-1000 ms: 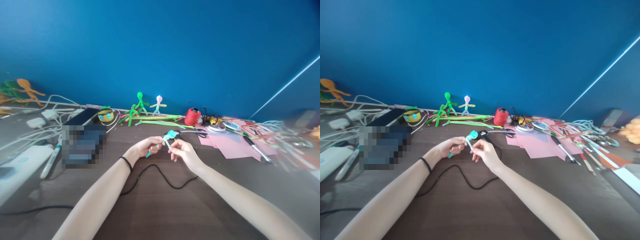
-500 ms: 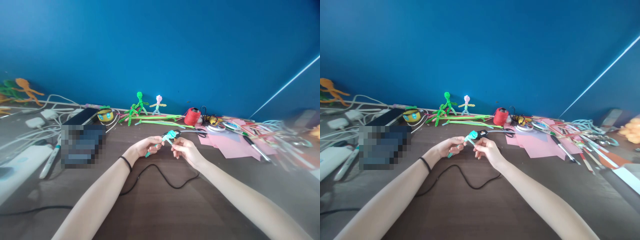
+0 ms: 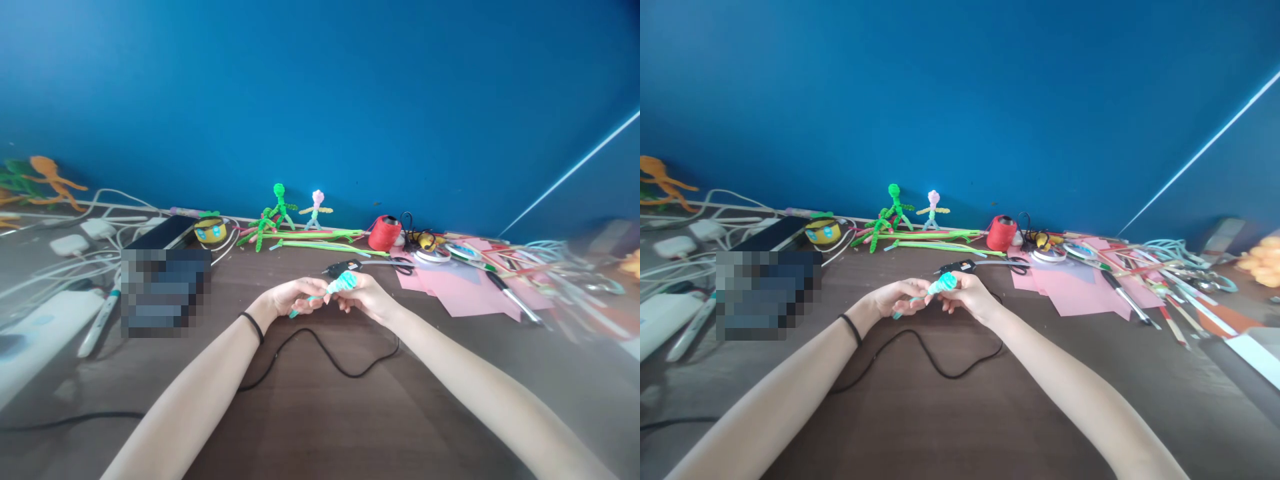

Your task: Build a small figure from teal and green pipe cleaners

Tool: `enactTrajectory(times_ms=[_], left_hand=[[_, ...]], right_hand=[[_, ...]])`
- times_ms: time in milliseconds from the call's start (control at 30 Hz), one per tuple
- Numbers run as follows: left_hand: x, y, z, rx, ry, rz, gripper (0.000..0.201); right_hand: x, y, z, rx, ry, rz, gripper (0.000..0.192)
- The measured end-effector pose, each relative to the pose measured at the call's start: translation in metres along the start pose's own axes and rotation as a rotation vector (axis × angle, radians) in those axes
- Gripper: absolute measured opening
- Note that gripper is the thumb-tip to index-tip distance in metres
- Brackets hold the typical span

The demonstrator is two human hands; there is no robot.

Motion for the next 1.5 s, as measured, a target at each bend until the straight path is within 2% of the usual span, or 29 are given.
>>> enactTrajectory(times_ms=[133, 233, 400, 567, 767, 933, 1067, 1233, 1433, 1500], left_hand=[[0.002, 0.004, -0.001, -0.055, 0.021, 0.039, 0.013], [0.005, 0.007, 0.000, -0.108, 0.039, 0.125, 0.014], [0.009, 0.009, 0.002, -0.149, 0.067, 0.209, 0.013], [0.010, 0.009, 0.003, -0.142, 0.072, 0.234, 0.013], [0.010, 0.008, 0.002, -0.128, 0.034, 0.205, 0.011], [0.007, 0.005, 0.003, -0.090, -0.022, 0.153, 0.007], [0.005, 0.003, 0.003, -0.060, -0.064, 0.115, 0.007], [0.003, 0.000, 0.003, 0.008, -0.121, 0.032, 0.007], [-0.006, -0.003, 0.008, 0.125, -0.226, -0.068, 0.009], [-0.007, -0.003, 0.010, 0.142, -0.243, -0.078, 0.008]], right_hand=[[0.002, 0.006, 0.006, -0.009, 0.069, -0.125, 0.026], [0.000, 0.016, 0.010, 0.000, 0.140, -0.384, 0.018], [0.009, 0.043, 0.008, -0.076, 0.268, -0.795, 0.011], [0.025, 0.066, 0.000, -0.138, 0.228, -1.054, 0.009], [0.051, 0.078, -0.016, -0.376, 0.182, -1.451, 0.017], [0.061, 0.073, -0.029, -0.635, 0.151, -1.590, 0.017], [0.060, 0.073, -0.043, -0.830, 0.047, -1.576, 0.018], [0.050, 0.073, -0.055, -0.984, -0.241, -1.526, 0.016], [0.035, 0.064, -0.055, -0.963, -0.564, -1.411, 0.019], [0.031, 0.062, -0.056, -0.955, -0.634, -1.377, 0.018]])
Point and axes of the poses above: each hand's wrist, its own z-axis towards the middle knuckle, its own x-axis out of the palm, y = z × x, the point moved 8 cm from there along z, towards the middle knuckle, and after that the axes turned 3 degrees about x, right-handed, at the moved point
